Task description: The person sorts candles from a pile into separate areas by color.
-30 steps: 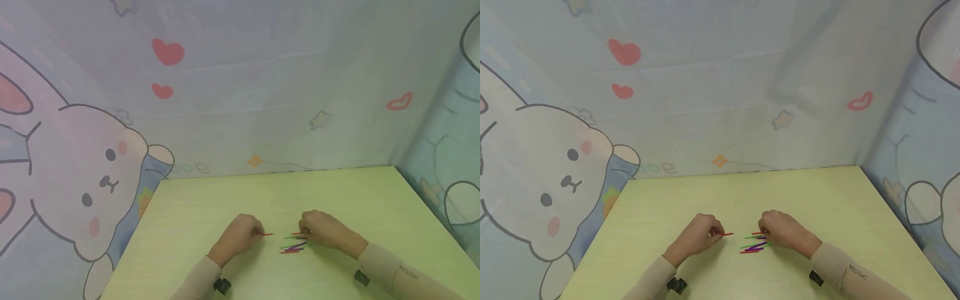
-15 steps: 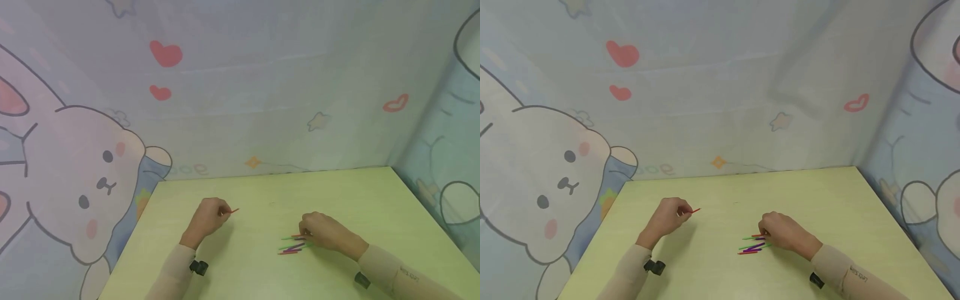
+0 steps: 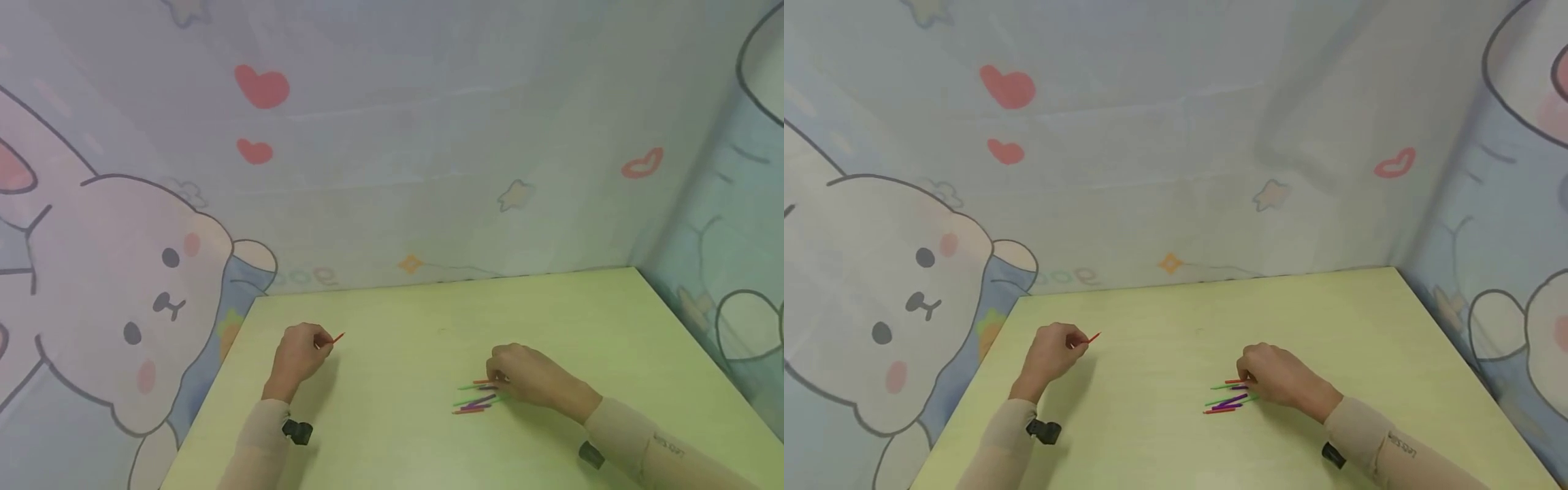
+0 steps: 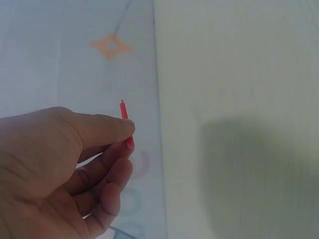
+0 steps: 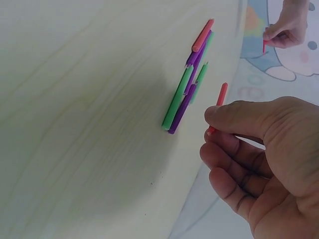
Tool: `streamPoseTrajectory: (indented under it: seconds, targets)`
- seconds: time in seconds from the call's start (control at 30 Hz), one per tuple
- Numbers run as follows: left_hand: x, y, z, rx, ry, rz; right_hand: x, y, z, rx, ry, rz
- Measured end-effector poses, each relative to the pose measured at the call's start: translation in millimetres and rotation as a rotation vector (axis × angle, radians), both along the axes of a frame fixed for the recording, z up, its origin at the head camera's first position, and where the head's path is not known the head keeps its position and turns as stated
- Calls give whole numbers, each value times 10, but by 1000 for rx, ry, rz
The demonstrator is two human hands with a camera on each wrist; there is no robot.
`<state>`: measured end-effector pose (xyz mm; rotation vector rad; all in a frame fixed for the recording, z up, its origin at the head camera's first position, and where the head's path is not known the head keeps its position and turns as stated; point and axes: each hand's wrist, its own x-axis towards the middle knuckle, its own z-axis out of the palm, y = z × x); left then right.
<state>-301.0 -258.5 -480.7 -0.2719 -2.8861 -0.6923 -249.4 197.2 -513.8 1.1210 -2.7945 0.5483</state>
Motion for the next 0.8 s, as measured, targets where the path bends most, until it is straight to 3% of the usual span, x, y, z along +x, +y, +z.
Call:
streamPoseTrajectory:
  seconds: [0.33,0.6,0.8]
  targets:
    - [-32,-308,-70,9,-1,98,-8,36,-9,-7,-19,0]
    - [-33,-427,-68,-31,-72,191,-21,50,-4,6,-35,0]
    - [-41,-495,-160,-38,-111,238,-25,63,-2,8,-53,3]
